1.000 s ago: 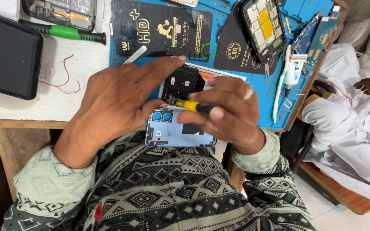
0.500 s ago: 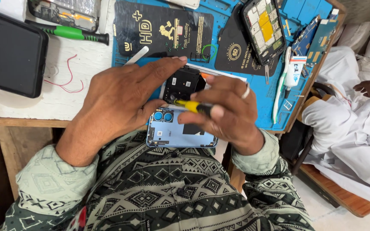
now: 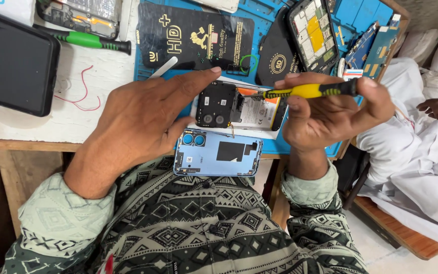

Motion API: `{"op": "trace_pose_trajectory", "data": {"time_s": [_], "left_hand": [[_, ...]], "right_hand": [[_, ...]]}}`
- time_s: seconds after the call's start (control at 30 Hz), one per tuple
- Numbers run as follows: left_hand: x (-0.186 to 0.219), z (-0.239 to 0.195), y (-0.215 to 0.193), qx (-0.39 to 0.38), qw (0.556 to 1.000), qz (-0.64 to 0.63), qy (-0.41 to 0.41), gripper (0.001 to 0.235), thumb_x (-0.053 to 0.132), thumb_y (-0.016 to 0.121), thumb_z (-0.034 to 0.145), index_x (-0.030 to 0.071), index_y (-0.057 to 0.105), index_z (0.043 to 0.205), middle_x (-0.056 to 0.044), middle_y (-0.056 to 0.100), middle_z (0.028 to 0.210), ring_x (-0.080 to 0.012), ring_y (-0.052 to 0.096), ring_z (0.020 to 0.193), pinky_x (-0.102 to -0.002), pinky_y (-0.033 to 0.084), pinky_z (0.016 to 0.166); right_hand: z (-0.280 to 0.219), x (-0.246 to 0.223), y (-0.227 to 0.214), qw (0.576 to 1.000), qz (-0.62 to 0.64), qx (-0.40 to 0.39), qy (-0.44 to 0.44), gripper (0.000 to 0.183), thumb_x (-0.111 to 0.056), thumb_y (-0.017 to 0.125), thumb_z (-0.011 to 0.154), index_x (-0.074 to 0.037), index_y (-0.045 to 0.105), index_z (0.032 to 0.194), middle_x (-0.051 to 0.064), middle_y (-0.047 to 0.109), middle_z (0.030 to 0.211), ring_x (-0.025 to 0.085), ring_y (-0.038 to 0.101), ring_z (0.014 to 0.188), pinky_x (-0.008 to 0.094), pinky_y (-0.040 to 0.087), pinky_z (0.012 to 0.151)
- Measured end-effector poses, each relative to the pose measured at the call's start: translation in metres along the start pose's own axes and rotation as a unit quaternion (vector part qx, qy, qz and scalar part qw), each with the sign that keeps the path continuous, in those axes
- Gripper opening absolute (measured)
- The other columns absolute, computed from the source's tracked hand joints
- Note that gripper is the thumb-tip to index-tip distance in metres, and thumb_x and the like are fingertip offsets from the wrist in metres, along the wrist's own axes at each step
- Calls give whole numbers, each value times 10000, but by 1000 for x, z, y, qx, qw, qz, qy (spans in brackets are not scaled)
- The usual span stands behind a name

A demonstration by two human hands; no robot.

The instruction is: The person disassembles a smartphone, removes the battery, and reassembles the device using a screwdriver and a plastic pry tool. They handle the phone casing, battery, and internal components on a cluttered workbench.

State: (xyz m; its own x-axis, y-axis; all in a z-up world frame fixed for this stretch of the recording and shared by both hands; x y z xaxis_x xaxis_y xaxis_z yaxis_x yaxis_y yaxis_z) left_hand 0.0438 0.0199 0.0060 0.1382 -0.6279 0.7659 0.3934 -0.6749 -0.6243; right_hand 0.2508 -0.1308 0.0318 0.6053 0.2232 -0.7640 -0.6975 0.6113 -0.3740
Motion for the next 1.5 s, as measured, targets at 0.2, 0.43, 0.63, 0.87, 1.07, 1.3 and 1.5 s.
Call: {"op": "trace_pose_trajectory", "data": {"time_s": [0.2, 0.43, 0.63, 0.87, 1.07, 1.3, 1.5], "left_hand": [[5, 1, -1, 33, 999, 10, 23, 957, 332, 856, 706, 121, 422, 1532, -109, 703, 1229, -285, 688, 850, -402, 551, 694], [6, 4, 5, 12, 999, 37, 16, 948, 441, 868, 696, 146, 491, 1514, -41, 719, 1257, -219, 612, 712, -361, 512, 618], [4, 2, 2, 22, 999, 21, 40, 849, 424, 817, 775, 134, 498, 1507, -58, 712, 1291, -235, 671, 804, -368, 558, 706], [5, 4, -3, 2, 1000, 7, 15, 874, 417, 827, 769, 126, 486, 1519, -86, 724, 1145, -286, 686, 808, -405, 568, 706], [6, 4, -8, 40, 999, -24, 24, 885, 384, 843, 718, 98, 478, 1471, -139, 671, 1268, -323, 704, 921, -418, 579, 738], [-8, -5, -5, 58, 990, -116, -54, 552, 173, 845, 883, 80, 583, 1360, -94, 680, 1179, -150, 690, 681, -301, 532, 545], [-15, -8, -3, 92, 982, -156, -47, 401, 90, 807, 918, 65, 613, 1268, -103, 680, 1182, -136, 696, 720, -274, 553, 580]], "right_hand": [[1, 10, 2, 999, -24, -4, -22, 598, -130, 698, 1073, -237, 241, 1444, 247, 654, 1085, 274, 770, 827, 348, 666, 729], [-4, 14, -7, 1000, -15, -12, 3, 580, -112, 673, 1098, -238, 243, 1465, 244, 723, 1057, 260, 756, 864, 319, 669, 766], [-5, 17, -6, 1000, -9, -17, 10, 584, -101, 680, 1098, -244, 245, 1460, 243, 718, 1058, 265, 757, 875, 322, 679, 766], [8, 7, 5, 998, -25, -56, -22, 621, -90, 703, 1050, -225, 241, 1442, 243, 706, 1111, 288, 778, 899, 334, 688, 774], [30, 6, 28, 994, -17, -86, -70, 618, -48, 692, 1038, -195, 233, 1425, 256, 650, 1161, 307, 760, 957, 349, 680, 809], [40, 19, 38, 991, -17, -107, -83, 589, -5, 670, 1055, -186, 237, 1410, 184, 660, 1217, 272, 757, 972, 341, 669, 804], [41, 17, 41, 992, -15, -77, -96, 619, -23, 716, 1035, -170, 253, 1419, 189, 486, 1199, 307, 760, 983, 362, 674, 804]]}}
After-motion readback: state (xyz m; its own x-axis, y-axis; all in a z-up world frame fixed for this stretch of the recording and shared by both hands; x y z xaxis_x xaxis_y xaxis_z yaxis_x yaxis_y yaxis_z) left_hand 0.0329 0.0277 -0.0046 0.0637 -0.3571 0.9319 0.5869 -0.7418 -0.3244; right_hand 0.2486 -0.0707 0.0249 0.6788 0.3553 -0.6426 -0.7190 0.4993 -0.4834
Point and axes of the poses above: each hand's wrist, its own z-axis towards the middle knuckle, its own y-axis out of the palm, x = y × z, the point moved 5 cm from there along z, towards the middle knuckle
